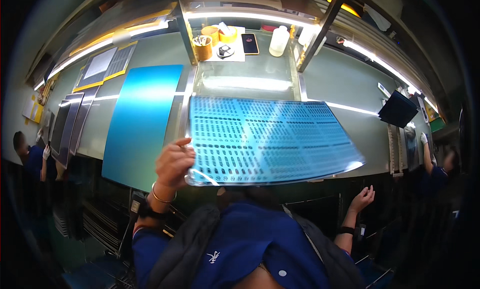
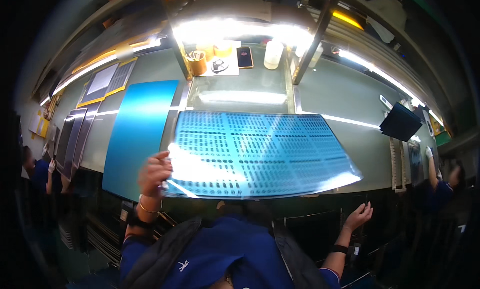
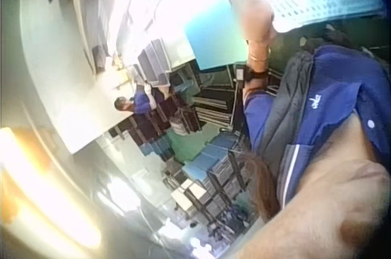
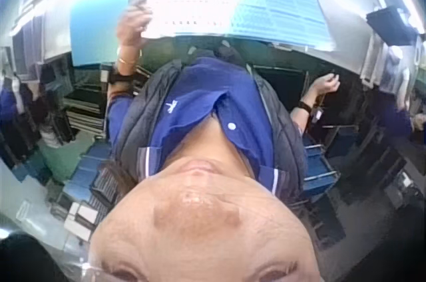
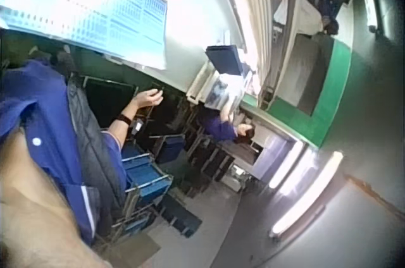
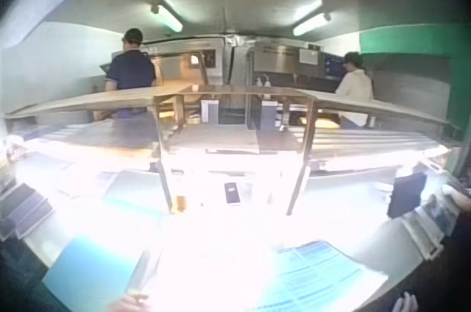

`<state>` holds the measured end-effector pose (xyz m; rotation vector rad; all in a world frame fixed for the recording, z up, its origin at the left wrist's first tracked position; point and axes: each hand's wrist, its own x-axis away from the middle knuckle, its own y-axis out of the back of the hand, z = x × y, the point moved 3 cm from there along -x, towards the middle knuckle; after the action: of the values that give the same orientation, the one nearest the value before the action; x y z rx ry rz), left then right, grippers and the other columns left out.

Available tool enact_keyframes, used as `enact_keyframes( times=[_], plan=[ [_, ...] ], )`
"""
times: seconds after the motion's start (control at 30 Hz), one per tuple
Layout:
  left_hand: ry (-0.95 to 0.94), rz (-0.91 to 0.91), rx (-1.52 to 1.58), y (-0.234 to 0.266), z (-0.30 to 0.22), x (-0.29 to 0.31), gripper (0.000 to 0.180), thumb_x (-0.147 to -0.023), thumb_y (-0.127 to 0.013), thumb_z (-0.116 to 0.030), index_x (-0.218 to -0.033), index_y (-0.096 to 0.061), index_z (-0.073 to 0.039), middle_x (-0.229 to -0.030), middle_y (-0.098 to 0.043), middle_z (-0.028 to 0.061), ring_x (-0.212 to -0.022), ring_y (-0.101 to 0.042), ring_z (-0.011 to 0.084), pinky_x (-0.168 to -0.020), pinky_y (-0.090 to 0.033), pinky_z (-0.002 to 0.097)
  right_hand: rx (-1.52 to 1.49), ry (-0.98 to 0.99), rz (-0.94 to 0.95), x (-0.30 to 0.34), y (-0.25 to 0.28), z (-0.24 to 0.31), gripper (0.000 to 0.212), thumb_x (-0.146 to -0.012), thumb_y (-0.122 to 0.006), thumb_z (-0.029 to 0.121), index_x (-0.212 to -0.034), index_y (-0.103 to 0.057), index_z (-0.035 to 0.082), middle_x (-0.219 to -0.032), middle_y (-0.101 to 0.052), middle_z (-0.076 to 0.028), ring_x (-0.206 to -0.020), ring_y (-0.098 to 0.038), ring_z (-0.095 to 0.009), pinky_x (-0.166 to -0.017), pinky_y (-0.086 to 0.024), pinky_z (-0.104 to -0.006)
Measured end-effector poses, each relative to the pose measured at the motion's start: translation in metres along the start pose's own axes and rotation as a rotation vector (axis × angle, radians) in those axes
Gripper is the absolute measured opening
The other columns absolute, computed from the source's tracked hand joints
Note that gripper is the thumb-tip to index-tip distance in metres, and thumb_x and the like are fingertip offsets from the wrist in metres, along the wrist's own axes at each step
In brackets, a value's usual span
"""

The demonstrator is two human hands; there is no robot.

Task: The operator is assembling layers of electronic components, possibly solar cells or display panel parts, on a backlit assembly table.

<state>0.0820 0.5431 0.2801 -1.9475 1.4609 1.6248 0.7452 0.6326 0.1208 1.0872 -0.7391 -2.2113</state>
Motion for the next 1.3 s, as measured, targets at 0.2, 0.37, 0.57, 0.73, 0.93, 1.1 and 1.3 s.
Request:
enact_keyframes(
  times=[0.2, 0.37, 0.57, 0.73, 0.93, 1.1, 1.3],
  plan=[
    [0.666, -0.787, 0.046, -0.025, 0.114, -0.082, 0.026, -0.088, -0.067, -0.017, -0.069, -0.053, -0.006, -0.064, -0.044, -0.0043, -0.060, -0.036, 0.0058, -0.053, -0.031, 0.0233, -0.514, 0.083, -0.085, -0.015, -0.010, 0.094, 0.035, -0.095, -0.047, 0.010, -0.125, -0.046, -0.008, -0.123, -0.051, -0.023, -0.111, -0.054, -0.029, -0.097, -0.044, -0.0369],
    [1.118, -0.240, -0.372, -0.087, 0.232, 0.038, 0.056, -0.077, -0.075, -0.037, -0.113, -0.056, 0.002, -0.103, -0.061, 0.0196, -0.100, -0.057, 0.0288, -0.088, -0.044, 0.0379, -0.378, 0.723, 0.578, 0.088, -0.078, 0.279, 0.037, -0.092, -0.053, 0.018, -0.127, -0.052, 0.007, -0.144, -0.035, -0.018, -0.137, -0.027, -0.034, -0.114, -0.014, -0.0455],
    [1.358, 0.450, -0.821, 0.007, 0.092, 0.180, 0.120, -0.053, -0.085, -0.042, -0.146, -0.018, -0.007, -0.146, -0.017, 0.0309, -0.137, -0.017, 0.0451, -0.106, -0.016, 0.0622, -0.099, 1.130, 0.815, 0.181, -0.155, 0.317, 0.047, -0.091, -0.051, 0.041, -0.134, -0.049, 0.025, -0.149, -0.028, -0.017, -0.138, -0.023, -0.035, -0.112, -0.009, -0.0535],
    [1.130, 0.482, -1.381, 0.074, 0.010, 0.286, 0.067, -0.073, -0.063, -0.006, -0.136, -0.040, -0.009, -0.137, -0.040, 0.0227, -0.128, -0.037, 0.0406, -0.106, -0.027, 0.0559, -0.208, 1.176, 0.823, 0.191, -0.155, 0.327, 0.047, -0.090, -0.052, 0.040, -0.133, -0.052, 0.021, -0.149, -0.028, -0.017, -0.138, -0.023, -0.035, -0.112, -0.009, -0.0533],
    [0.642, 0.142, -1.294, 0.140, -0.037, 0.210, 0.024, -0.078, -0.056, -0.001, -0.100, -0.063, -0.005, -0.103, -0.066, 0.0125, -0.095, -0.064, 0.0304, -0.084, -0.053, 0.0390, -0.352, 0.986, 0.918, 0.183, -0.179, 0.322, 0.045, -0.090, -0.055, 0.030, -0.130, -0.052, 0.008, -0.147, -0.028, -0.021, -0.135, -0.028, -0.038, -0.111, -0.017, -0.0525],
    [0.754, -0.397, -1.418, 0.235, -0.133, 0.131, 0.005, -0.084, -0.061, -0.004, -0.088, -0.061, -0.002, -0.078, -0.066, 0.0104, -0.065, -0.067, 0.0239, -0.060, -0.054, 0.0317, -0.703, 0.620, 0.898, 0.148, -0.192, 0.339, 0.042, -0.092, -0.054, 0.014, -0.130, -0.048, -0.002, -0.145, -0.031, -0.020, -0.129, -0.040, -0.033, -0.103, -0.036, -0.0419],
    [1.308, -1.430, -0.210, 0.211, -0.161, 0.238, 0.003, -0.087, -0.060, -0.006, -0.085, -0.057, -0.005, -0.078, -0.063, 0.0042, -0.057, -0.063, 0.0139, -0.044, -0.059, 0.0303, -1.036, 0.544, 1.043, 0.181, -0.143, 0.423, 0.033, -0.090, -0.056, 0.010, -0.121, -0.056, -0.001, -0.129, -0.050, -0.017, -0.113, -0.054, -0.030, -0.095, -0.044, -0.0372]
  ],
)
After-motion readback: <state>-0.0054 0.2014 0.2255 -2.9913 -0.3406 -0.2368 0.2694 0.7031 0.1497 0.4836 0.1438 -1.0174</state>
